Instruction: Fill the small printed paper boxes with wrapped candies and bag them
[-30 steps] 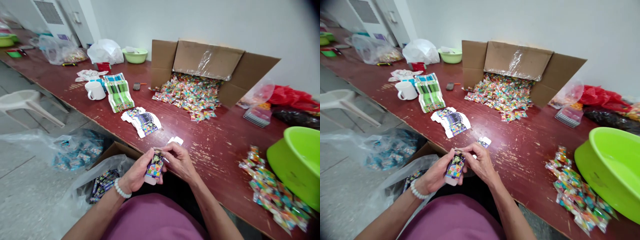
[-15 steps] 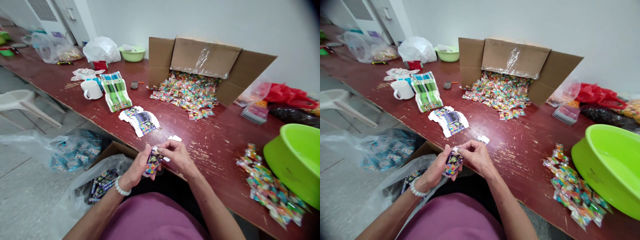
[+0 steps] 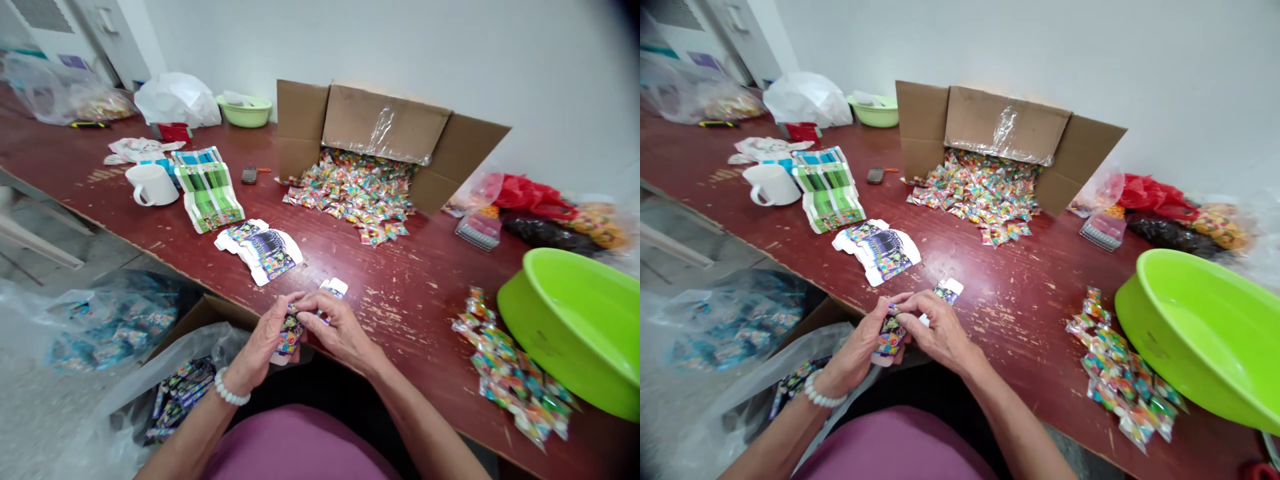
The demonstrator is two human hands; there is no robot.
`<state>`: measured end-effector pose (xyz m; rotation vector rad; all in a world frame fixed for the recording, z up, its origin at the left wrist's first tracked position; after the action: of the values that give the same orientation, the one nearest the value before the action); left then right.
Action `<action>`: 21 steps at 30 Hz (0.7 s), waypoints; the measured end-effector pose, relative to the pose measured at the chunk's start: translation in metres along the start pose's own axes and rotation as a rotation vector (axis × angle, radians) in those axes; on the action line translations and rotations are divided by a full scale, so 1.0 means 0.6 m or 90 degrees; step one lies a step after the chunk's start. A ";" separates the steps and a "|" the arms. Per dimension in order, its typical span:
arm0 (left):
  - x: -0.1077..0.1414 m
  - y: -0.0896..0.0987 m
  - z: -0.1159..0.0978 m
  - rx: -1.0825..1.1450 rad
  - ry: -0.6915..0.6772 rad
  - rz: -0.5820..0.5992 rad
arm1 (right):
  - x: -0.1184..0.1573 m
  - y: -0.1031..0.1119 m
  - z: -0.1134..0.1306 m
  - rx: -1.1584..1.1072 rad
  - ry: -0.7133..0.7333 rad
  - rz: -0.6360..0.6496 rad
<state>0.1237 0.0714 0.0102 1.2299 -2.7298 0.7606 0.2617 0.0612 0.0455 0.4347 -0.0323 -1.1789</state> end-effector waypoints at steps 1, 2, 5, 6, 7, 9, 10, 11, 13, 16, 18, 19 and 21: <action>-0.003 0.000 -0.001 0.044 0.000 0.003 | -0.010 0.024 -0.014 0.055 -0.006 0.005; -0.006 0.001 -0.002 0.090 -0.001 0.002 | -0.021 0.058 -0.033 0.121 -0.024 -0.016; -0.010 0.017 -0.013 0.171 -0.022 -0.034 | -0.051 0.190 -0.115 0.395 -0.244 -0.136; -0.010 0.025 -0.017 0.171 -0.029 -0.053 | -0.060 0.229 -0.141 0.427 -0.293 -0.160; -0.010 0.035 -0.021 0.165 -0.030 -0.071 | -0.068 0.262 -0.163 0.444 -0.321 -0.176; -0.009 0.054 -0.023 0.149 -0.013 -0.103 | -0.078 0.302 -0.200 0.471 -0.370 -0.187; -0.008 0.063 -0.022 0.140 -0.003 -0.118 | -0.080 0.309 -0.213 0.479 -0.384 -0.185; -0.006 0.072 -0.022 0.126 0.001 -0.134 | -0.080 0.308 -0.222 0.492 -0.392 -0.180; 0.000 0.091 -0.023 0.076 -0.010 -0.166 | -0.073 0.290 -0.229 0.545 -0.374 -0.168; 0.012 0.112 -0.029 -0.008 -0.040 -0.183 | -0.049 0.247 -0.223 0.618 -0.297 -0.155; 0.019 0.121 -0.031 -0.035 -0.034 -0.168 | -0.025 0.223 -0.219 0.618 -0.260 -0.137; 0.022 0.124 -0.032 -0.045 -0.027 -0.167 | -0.012 0.214 -0.217 0.611 -0.252 -0.127; 0.028 0.130 -0.034 -0.061 -0.020 -0.188 | 0.014 0.205 -0.211 0.603 -0.242 -0.120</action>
<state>0.0537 0.1130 0.0000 1.5847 -2.4890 0.5758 0.4057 0.1311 -0.0298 1.0463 -0.9234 -1.3733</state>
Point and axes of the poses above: each hand's wrist, its own x-axis away from the middle knuckle, its own y-axis out of the back of the hand, z = x × y, the point moved 5 cm from there along -x, towards the middle knuckle, and after that the axes turned 15 degrees about z, right-handed, at the moved point
